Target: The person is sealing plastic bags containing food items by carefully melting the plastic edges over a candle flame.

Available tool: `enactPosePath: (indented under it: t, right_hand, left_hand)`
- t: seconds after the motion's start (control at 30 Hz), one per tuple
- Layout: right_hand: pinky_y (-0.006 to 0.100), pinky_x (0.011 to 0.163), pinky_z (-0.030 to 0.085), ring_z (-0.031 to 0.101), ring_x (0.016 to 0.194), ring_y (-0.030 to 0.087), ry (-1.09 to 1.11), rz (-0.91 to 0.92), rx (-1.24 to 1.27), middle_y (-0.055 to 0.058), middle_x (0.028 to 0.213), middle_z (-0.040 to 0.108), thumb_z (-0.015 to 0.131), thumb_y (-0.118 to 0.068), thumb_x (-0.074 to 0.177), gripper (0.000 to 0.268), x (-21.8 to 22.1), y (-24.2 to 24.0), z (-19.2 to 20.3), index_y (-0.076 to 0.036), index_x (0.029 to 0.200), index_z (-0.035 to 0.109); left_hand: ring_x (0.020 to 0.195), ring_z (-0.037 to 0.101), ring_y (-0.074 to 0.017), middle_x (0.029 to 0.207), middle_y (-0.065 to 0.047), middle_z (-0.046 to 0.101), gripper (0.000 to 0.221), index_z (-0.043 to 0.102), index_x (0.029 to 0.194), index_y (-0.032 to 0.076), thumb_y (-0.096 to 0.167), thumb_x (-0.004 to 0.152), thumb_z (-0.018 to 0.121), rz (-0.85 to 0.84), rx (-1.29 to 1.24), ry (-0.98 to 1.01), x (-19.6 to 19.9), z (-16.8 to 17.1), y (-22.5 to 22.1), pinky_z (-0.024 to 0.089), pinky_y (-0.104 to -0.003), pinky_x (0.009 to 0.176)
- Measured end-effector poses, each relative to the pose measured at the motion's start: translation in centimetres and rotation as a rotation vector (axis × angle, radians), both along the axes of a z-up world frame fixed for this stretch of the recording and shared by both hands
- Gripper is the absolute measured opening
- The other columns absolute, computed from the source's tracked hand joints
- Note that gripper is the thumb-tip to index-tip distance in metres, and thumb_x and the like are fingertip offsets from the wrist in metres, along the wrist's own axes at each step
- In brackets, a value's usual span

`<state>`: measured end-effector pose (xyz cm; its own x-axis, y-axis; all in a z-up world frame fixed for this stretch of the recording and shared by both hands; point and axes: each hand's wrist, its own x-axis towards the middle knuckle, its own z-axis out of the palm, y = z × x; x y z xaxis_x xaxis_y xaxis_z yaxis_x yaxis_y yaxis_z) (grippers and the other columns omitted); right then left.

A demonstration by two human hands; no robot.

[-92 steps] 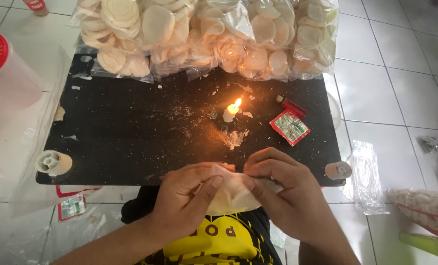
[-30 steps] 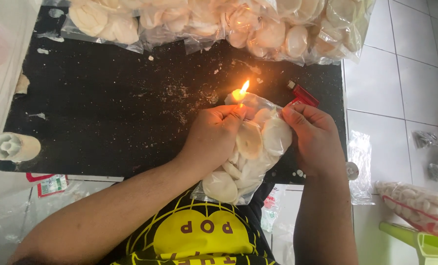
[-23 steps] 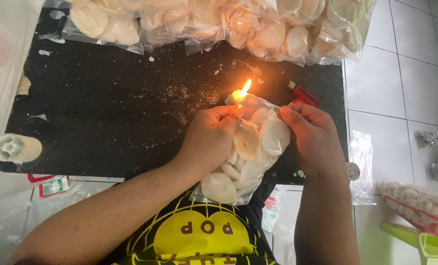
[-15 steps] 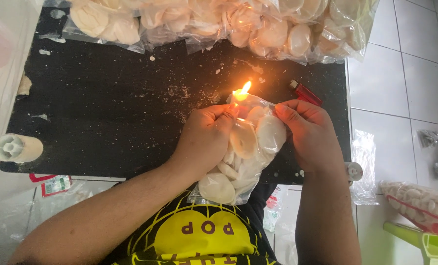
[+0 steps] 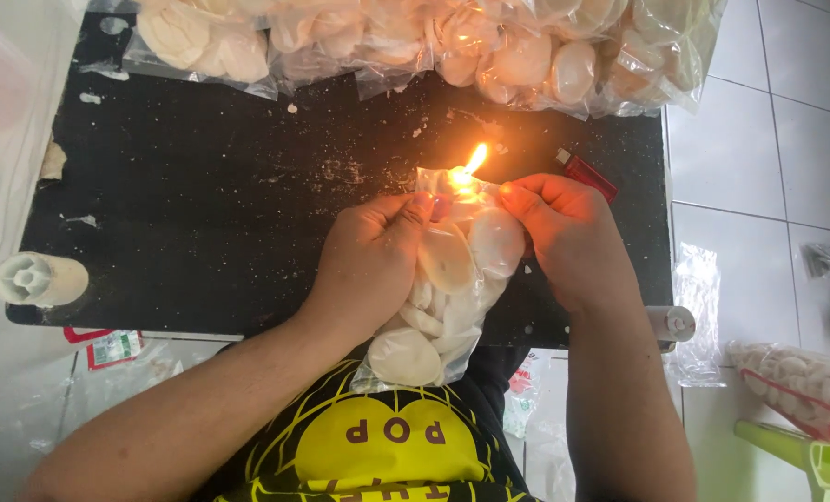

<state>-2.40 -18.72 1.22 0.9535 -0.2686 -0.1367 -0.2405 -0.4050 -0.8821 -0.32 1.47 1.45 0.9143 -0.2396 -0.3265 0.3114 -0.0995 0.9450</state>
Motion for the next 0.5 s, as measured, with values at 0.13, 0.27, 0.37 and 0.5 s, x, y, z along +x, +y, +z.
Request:
enactPosePath:
  t: [0.13,0.27,0.37,0.5]
  right_hand:
    - [0.028,0.052,0.053,0.059,0.055,0.019,0.001,0.006,-0.026,0.013,0.059,0.056,0.061,-0.010,0.101,0.024,0.3,0.5,0.5,0.006,0.088,0.074]
    - [0.029,0.052,0.053,0.059,0.055,0.019,0.027,-0.024,-0.052,0.013,0.059,0.056,0.062,-0.011,0.101,0.023,0.0,-0.4,0.2,0.005,0.090,0.075]
    - [0.030,0.052,0.051,0.059,0.058,0.019,0.057,-0.034,-0.103,0.013,0.062,0.058,0.062,-0.014,0.101,0.024,-0.5,-1.1,0.2,0.004,0.092,0.075]
    - [0.032,0.060,0.053,0.060,0.062,0.022,0.074,-0.054,-0.116,0.014,0.065,0.059,0.058,-0.014,0.104,0.025,-0.9,-1.5,0.3,0.004,0.096,0.074]
  left_hand:
    - [0.060,0.060,-0.0171,0.059,-0.011,0.063,0.042,0.081,0.094,0.002,0.030,0.102,0.050,0.001,-0.011,0.011,-0.3,0.4,0.2,0.055,-0.031,0.065]
    - [0.061,0.061,-0.0184,0.059,-0.012,0.063,0.041,0.081,0.091,0.002,0.030,0.101,0.052,-0.006,-0.003,-0.006,-0.5,0.3,-0.2,0.056,-0.035,0.065]
    - [0.064,0.065,-0.0209,0.061,-0.012,0.067,0.038,0.082,0.095,0.005,0.031,0.098,0.054,-0.016,0.016,0.007,-0.6,0.0,-0.8,0.055,-0.036,0.066]
    - [0.065,0.065,-0.0196,0.059,-0.013,0.065,0.037,0.082,0.095,0.004,0.030,0.096,0.055,-0.028,-0.025,0.008,-0.8,-0.2,-1.4,0.055,-0.037,0.066]
